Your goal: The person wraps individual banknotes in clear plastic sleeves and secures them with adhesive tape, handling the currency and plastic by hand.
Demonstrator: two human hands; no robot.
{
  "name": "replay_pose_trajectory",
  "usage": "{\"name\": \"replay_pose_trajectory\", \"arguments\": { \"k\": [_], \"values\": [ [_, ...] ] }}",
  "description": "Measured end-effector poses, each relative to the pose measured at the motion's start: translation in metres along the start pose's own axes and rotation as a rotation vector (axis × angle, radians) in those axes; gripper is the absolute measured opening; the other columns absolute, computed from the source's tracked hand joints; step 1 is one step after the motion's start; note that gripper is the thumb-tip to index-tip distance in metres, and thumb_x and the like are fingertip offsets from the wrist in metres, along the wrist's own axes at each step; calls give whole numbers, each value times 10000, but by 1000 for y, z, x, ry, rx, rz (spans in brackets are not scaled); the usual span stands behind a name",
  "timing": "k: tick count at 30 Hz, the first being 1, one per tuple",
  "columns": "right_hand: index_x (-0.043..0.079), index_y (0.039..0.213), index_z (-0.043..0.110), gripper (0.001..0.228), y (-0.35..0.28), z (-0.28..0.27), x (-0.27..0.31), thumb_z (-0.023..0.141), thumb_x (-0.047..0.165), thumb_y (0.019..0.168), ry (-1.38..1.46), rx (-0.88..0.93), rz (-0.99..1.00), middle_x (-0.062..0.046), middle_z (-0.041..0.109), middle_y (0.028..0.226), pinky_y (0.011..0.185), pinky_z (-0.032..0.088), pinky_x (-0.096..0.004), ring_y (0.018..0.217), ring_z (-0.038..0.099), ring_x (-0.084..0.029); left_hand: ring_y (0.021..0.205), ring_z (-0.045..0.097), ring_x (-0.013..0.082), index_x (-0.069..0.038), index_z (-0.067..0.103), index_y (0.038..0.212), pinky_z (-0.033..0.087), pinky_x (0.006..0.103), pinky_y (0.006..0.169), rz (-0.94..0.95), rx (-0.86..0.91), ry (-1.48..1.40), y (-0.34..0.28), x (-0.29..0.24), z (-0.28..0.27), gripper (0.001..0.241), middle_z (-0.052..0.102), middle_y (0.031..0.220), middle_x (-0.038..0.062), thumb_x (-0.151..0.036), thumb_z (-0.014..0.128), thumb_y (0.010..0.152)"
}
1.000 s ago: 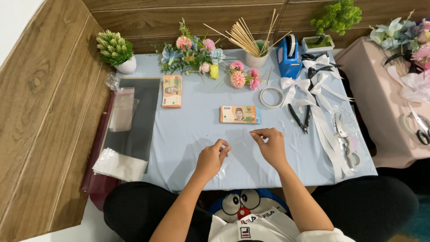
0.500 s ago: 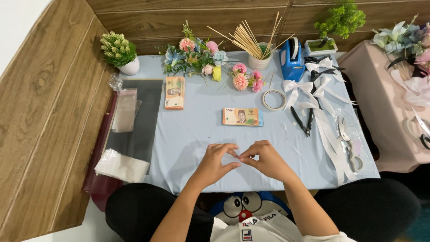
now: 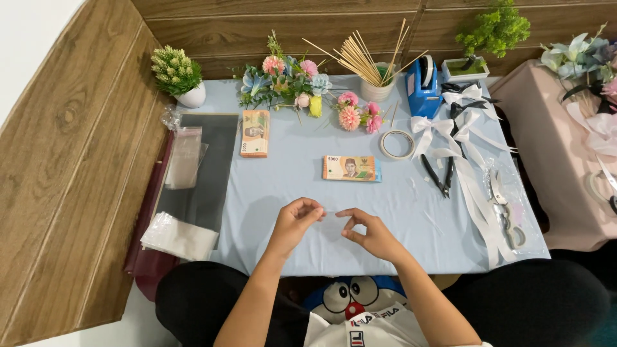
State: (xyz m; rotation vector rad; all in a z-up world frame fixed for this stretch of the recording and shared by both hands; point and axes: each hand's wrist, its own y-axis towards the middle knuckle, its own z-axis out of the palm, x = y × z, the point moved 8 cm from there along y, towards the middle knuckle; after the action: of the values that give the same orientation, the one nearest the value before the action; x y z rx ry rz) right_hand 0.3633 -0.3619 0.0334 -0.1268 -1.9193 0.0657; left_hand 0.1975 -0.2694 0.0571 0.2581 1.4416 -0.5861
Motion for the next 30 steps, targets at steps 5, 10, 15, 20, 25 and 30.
{"name": "replay_pose_trajectory", "arguments": {
  "k": [5,10,15,20,25,30],
  "values": [
    [129,1266,704,459,20,-19,-25,828,115,824,49,-20,69,-87,800,840,984,523,-419,903,745,-251,853,742,196,-13,705,1184,558,280,820,-125,29,88,3,3,-17,304,765,924,146,-78,731,888],
    [76,1198,750,372,64,-76,-74,797,305,908,-285,-295,69,-172,768,1051,923,556,-430,1016,728,-357,860,752,177,-43,761,1096,546,238,777,-116,-47,135,11,2,-39,215,780,942,112,-125,732,899],
    [182,1352,692,599,116,-114,-117,853,313,790,-855,-440,-56,-51,652,1294,968,559,-448,1198,617,-342,826,751,176,-64,731,1009,553,205,739,-76,-219,71,16,-4,-68,123,760,934,111,-102,717,893],
    [238,1415,643,658,143,-115,-143,812,445,814,-917,-314,92,13,579,1359,993,529,-490,1251,538,-325,802,719,162,-40,682,1038,553,212,740,-61,-313,44,18,-3,-81,126,752,939,135,-74,675,917],
    [225,1354,676,622,146,-109,-142,830,441,792,-957,-308,117,12,575,1334,1017,506,-479,1263,515,-312,858,746,206,0,660,1156,571,251,790,-40,-369,21,19,-5,-91,259,750,1007,192,-51,668,902],
    [174,1154,673,553,137,-107,-124,923,303,677,-945,-462,-20,-24,619,1145,923,535,-437,1172,570,-311,860,757,231,34,680,1193,601,317,829,-31,-372,14,17,-16,-88,354,739,1003,196,-32,719,847]
  ]
}}
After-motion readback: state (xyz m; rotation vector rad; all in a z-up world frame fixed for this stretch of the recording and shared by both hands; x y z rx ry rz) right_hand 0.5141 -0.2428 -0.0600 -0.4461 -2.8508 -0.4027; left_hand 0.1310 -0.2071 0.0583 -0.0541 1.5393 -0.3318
